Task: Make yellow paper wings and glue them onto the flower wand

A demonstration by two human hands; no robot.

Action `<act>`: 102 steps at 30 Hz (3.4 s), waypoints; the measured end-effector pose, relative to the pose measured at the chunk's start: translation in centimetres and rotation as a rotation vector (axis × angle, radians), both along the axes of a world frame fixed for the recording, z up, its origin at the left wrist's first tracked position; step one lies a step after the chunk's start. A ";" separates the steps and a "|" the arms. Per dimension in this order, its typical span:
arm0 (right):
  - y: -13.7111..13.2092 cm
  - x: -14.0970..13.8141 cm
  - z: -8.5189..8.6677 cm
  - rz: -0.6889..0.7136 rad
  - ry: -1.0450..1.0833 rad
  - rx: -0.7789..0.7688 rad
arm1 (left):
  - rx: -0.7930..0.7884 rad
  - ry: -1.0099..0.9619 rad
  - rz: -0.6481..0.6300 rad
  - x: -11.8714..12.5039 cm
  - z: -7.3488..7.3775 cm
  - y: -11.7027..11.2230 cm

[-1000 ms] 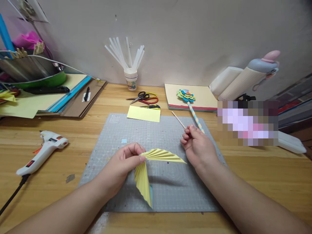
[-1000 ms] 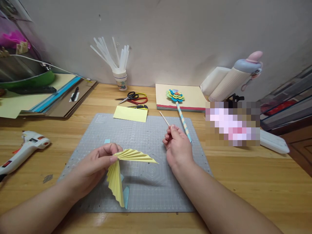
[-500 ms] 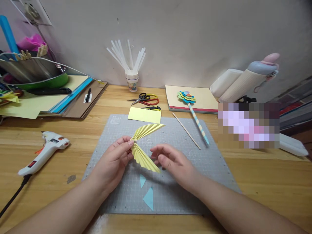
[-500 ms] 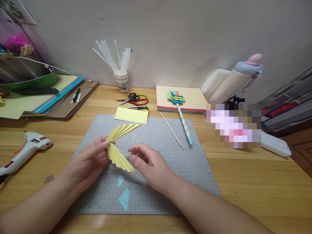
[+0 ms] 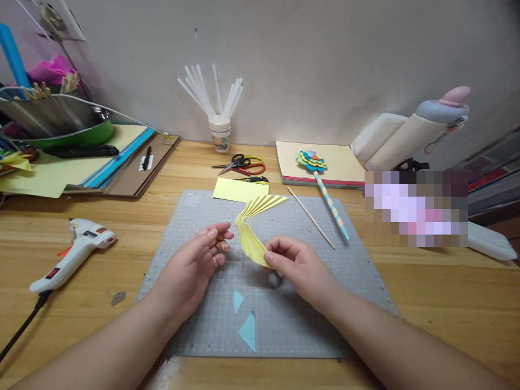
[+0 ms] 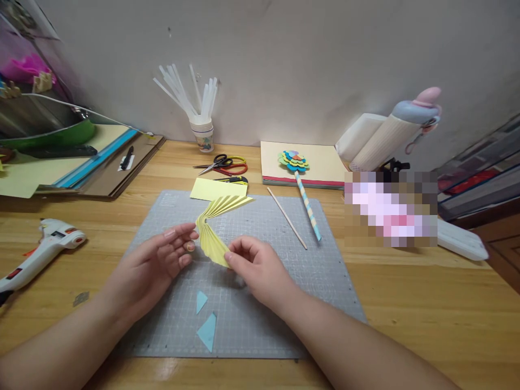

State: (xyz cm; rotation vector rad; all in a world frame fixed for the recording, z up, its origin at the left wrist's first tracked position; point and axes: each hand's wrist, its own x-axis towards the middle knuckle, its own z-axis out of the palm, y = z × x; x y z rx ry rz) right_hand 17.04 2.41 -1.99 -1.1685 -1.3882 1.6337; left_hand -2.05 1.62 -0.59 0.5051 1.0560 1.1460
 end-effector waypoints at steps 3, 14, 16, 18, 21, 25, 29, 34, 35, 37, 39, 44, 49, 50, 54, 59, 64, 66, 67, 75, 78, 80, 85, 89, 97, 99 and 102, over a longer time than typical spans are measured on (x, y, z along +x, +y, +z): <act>0.2 0.3 -0.1 -0.002 0.074 -0.104 | -0.050 -0.048 0.013 -0.1 0.1 0.1; -0.3 0.0 0.5 0.061 -0.208 0.159 | 0.074 0.254 -0.032 0.1 -0.4 -0.1; -0.3 0.1 0.4 0.009 -0.196 0.164 | 0.073 0.297 -0.006 0.1 -0.4 -0.1; -0.2 0.3 0.3 -0.041 -0.174 0.162 | 0.077 0.307 -0.014 0.1 -0.3 -0.1; -0.2 0.5 0.3 -0.092 -0.187 0.185 | 0.093 0.319 -0.048 0.1 -0.5 -0.1; -0.4 0.5 0.6 -0.133 -0.266 0.305 | 0.096 0.315 -0.058 0.1 -0.7 -0.2; -0.7 0.5 1.0 -0.146 -0.321 0.430 | 0.132 0.301 -0.073 0.1 -0.7 -0.2; -0.9 0.5 1.1 -0.141 -0.326 0.491 | 0.190 0.317 -0.064 0.0 -0.9 -0.2; -1.0 0.5 1.1 -0.140 -0.326 0.501 | 0.198 0.323 -0.069 0.0 -0.9 -0.3; -1.0 0.4 1.2 -0.139 -0.324 0.515 | 0.207 0.328 -0.077 -0.1 -1.0 -0.3; -1.1 0.4 1.2 -0.136 -0.320 0.522 | 0.208 0.330 -0.077 -0.1 -1.0 -0.3; -1.2 0.5 0.6 -0.163 -0.225 0.466 | 0.210 0.356 -0.028 -0.1 -0.8 -0.2; -1.0 0.6 0.1 -0.181 -0.110 0.357 | 0.218 0.390 0.015 -0.1 -1.1 -0.1; -1.0 0.5 0.1 -0.163 -0.107 0.329 | 0.222 0.409 -0.005 -0.1 -1.1 -0.1; -0.3 0.6 0.0 -0.176 -0.037 0.226 | 0.274 0.569 -0.082 -0.7 -1.1 0.4; 1.9 1.4 -0.7 -0.313 -0.028 0.238 | 0.617 1.099 -0.465 -1.3 -0.2 0.1; 3.3 2.2 -1.7 -0.353 -0.026 0.248 | 0.848 1.173 -0.999 0.4 0.1 -2.0; 3.4 2.2 -1.8 -0.349 -0.017 0.251 | 0.855 1.163 -0.999 0.6 0.2 -2.1; 3.4 2.2 -1.8 -0.344 -0.013 0.253 | 0.827 1.144 -0.970 0.4 0.4 -1.9; 3.1 2.3 -1.4 -0.324 0.001 0.261 | 0.244 1.409 -0.471 -3.9 1.2 0.7; 3.3 2.4 -1.6 -0.324 -0.002 0.261 | 0.161 1.536 -0.225 -5.7 0.7 1.2; 3.4 2.4 -1.7 -0.320 -0.006 0.262 | 0.108 1.582 -0.074 -7.0 0.2 1.8; 3.5 2.5 -1.9 -0.308 -0.019 0.264 | 0.052 1.713 0.170 -9.6 -0.8 3.5; 3.4 2.4 -2.2 -0.280 -0.033 0.261 | 0.248 1.808 0.145 -8.3 -0.8 3.6; 3.0 2.0 -2.3 -0.196 -0.064 0.265 | 0.475 1.779 -0.185 -4.6 -2.1 3.2; 3.0 2.0 -2.4 -0.191 -0.068 0.272 | 0.464 1.769 -0.151 -4.5 -1.9 3.0; 3.2 2.1 -2.6 -0.191 -0.071 0.275 | 0.514 1.705 -0.189 -3.6 -0.9 1.6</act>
